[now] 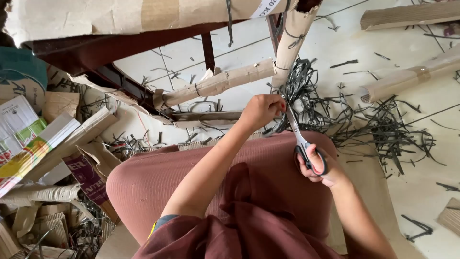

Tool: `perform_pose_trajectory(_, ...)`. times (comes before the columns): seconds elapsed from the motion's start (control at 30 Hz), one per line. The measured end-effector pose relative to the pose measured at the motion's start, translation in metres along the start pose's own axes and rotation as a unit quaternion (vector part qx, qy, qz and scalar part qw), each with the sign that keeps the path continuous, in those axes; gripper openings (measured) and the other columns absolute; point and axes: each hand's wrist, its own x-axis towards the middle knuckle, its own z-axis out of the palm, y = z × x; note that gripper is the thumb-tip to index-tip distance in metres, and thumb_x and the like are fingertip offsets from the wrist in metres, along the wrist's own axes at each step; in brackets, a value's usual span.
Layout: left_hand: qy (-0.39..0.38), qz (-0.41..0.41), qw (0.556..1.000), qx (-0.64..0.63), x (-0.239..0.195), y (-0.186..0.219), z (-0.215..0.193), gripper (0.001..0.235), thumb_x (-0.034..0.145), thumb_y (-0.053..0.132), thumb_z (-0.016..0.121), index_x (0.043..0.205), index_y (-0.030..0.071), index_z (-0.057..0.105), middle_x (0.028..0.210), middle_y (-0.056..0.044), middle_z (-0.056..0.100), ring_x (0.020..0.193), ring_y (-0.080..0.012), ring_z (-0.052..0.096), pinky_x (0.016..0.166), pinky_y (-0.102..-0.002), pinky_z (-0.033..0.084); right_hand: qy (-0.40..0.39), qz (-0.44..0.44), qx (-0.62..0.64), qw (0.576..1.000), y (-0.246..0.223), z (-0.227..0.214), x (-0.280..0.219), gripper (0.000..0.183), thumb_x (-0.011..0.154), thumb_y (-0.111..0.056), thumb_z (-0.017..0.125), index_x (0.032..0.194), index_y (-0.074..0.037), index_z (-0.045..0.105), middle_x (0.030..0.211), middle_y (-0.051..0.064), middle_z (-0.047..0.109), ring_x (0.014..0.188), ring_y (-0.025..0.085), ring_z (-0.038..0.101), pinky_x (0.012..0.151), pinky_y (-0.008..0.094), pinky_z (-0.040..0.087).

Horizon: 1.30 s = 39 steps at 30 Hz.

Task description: The person sits on the floor and uses scissors to cut black plastic ties securing a cardboard-wrapped wooden chair leg. After removing the ties, the person lifts the chair, picks up a cardboard tube, cuts it with scissors, and wraps the tube around the chair leg.

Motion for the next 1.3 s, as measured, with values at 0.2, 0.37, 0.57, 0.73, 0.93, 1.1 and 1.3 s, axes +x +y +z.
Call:
perform_pose_trajectory(0.2,0.019,-0.013,1.0,-0.012,-0.005,0.002,-0.007,0.02,0.095,0.008,0.059,0.087,0.014,0.077,0.065,0.001,0.071,0.061,-0.023,0.07,0.066,-0.036,0.059,-0.035,0.035,-0.051,0.997,-0.024,0.025,-0.002,0.086,0.094,-0.081,0.02,0.101,-0.004,0.055,0.057,0.01,0.047,0.039,0.007,0.033,0.032,0.016,0.029)
perform_pose_trajectory(0.37,0.009,0.014,0.999,0.03,-0.007,0.006,-0.016,0.019,0.092,0.009,0.06,0.082,0.018,0.074,0.067,-0.002,0.072,0.067,-0.0313,0.072,0.066,-0.041,0.059,-0.039,0.023,-0.117,0.992,-0.026,0.024,0.002,0.085,0.096,-0.079,0.018,0.098,-0.004,0.057,0.055,0.009,0.046,0.04,0.007,0.033,0.033,0.016,0.029)
perform_pose_trajectory(0.57,0.013,0.057,0.997,0.056,-0.007,0.008,-0.015,0.02,0.091,0.006,0.06,0.078,0.016,0.071,0.067,-0.001,0.072,0.066,-0.0307,0.071,0.064,-0.04,0.059,-0.019,-0.046,-0.141,0.989,0.006,0.006,0.013,0.081,0.102,-0.072,0.026,0.081,-0.002,0.061,0.041,0.008,0.042,0.03,0.008,0.029,0.026,0.019,0.028)
perform_pose_trajectory(0.73,0.007,0.066,0.998,0.019,-0.007,0.006,-0.016,0.019,0.091,0.004,0.06,0.08,0.015,0.071,0.07,-0.004,0.073,0.068,-0.0329,0.071,0.067,-0.043,0.059,0.022,-0.046,-0.12,0.991,0.005,0.015,0.005,0.077,0.104,-0.069,0.031,0.074,-0.003,0.058,0.037,0.006,0.037,0.026,0.009,0.029,0.025,0.018,0.026)
perform_pose_trajectory(0.93,0.033,0.015,0.993,-0.115,-0.014,0.013,-0.035,0.017,0.098,0.008,0.059,0.096,0.015,0.074,0.071,0.0,0.075,0.066,-0.0176,0.073,0.071,-0.032,0.058,0.036,0.014,-0.079,0.996,-0.05,0.046,0.011,0.073,0.102,-0.066,0.046,0.078,0.002,0.056,0.04,0.006,0.038,0.029,0.007,0.027,0.023,0.02,0.025)
perform_pose_trajectory(1.1,0.068,0.0,0.99,-0.126,-0.06,0.054,-0.117,0.018,0.098,0.009,0.065,0.117,0.009,0.064,0.1,-0.013,0.079,0.097,-0.0254,0.077,0.09,-0.041,0.058,-0.059,0.208,-0.441,0.871,-0.13,0.101,0.06,0.038,0.095,-0.038,0.062,0.08,-0.005,0.073,0.057,0.015,0.068,0.056,0.025,0.061,0.046,0.032,0.045)
perform_pose_trajectory(1.3,0.2,-0.029,0.955,-0.215,-0.109,0.028,-0.163,0.008,0.096,0.012,0.076,0.103,0.009,0.075,0.088,-0.006,0.077,0.083,-0.0051,0.069,0.087,-0.026,0.058,-0.03,0.099,-0.608,0.787,-0.002,0.121,0.21,0.038,0.099,-0.029,0.053,0.097,0.003,0.074,0.074,0.015,0.071,0.071,0.031,0.072,0.067,0.044,0.06)
